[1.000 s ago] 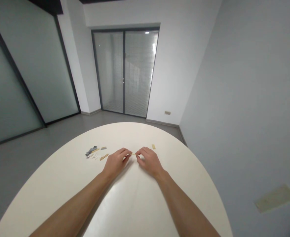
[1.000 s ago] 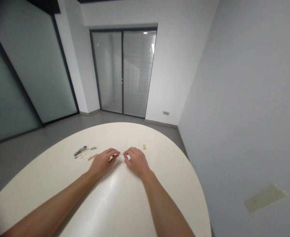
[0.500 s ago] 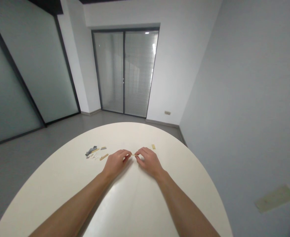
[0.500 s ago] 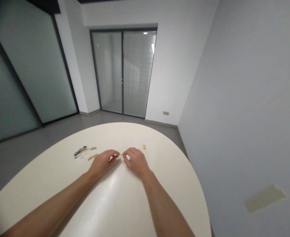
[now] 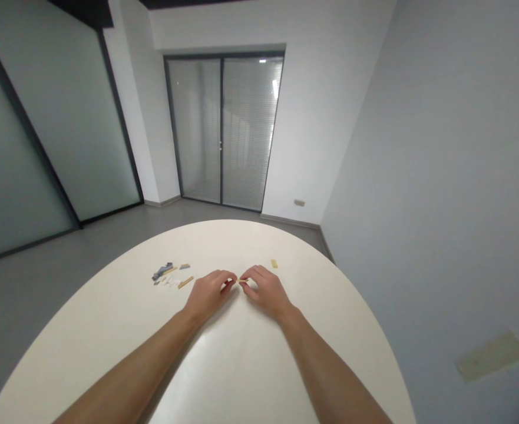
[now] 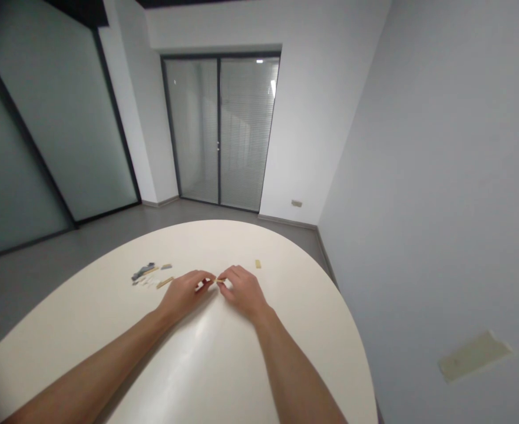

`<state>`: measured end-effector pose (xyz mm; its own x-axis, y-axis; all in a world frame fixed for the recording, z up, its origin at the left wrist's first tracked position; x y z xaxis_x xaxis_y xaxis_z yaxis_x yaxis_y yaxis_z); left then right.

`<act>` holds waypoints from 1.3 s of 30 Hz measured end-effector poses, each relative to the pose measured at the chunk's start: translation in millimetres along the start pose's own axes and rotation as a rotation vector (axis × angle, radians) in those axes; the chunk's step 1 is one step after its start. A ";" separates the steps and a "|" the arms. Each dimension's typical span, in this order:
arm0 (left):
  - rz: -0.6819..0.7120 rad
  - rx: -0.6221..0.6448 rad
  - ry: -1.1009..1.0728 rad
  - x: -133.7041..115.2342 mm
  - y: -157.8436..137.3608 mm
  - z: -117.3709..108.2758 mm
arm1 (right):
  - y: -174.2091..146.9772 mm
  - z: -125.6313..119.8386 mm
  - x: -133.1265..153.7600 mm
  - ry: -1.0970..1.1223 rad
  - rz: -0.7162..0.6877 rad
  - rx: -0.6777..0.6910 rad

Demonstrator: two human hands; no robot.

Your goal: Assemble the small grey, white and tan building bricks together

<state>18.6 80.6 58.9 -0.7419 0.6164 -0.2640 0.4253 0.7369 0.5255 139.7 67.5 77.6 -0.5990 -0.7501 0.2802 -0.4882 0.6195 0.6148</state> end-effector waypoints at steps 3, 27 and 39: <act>0.009 -0.002 -0.006 -1.4 0.0 -0.3 | -0.2 0.7 -0.3 -0.001 0.009 0.009; 0.239 -0.050 -0.012 -36.4 -2.4 -13.5 | -0.4 10.2 -4.6 -0.093 0.024 0.062; 0.268 0.016 0.003 -39.2 -3.4 -7.5 | 0.9 10.2 -3.2 -0.104 0.025 0.073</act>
<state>42.4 51.9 73.5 -0.6037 0.7889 -0.1147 0.6147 0.5522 0.5632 134.7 72.8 69.7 -0.6723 -0.7085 0.2145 -0.5150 0.6558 0.5521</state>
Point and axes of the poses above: each hand's wrist, its own y-axis towards the middle knuckle, its own z-axis out of the palm, x = y × z, the point moved 10 cm from there along y, towards the middle knuckle, and after that the axes turned 3 degrees about x, right-handed, at the moved point
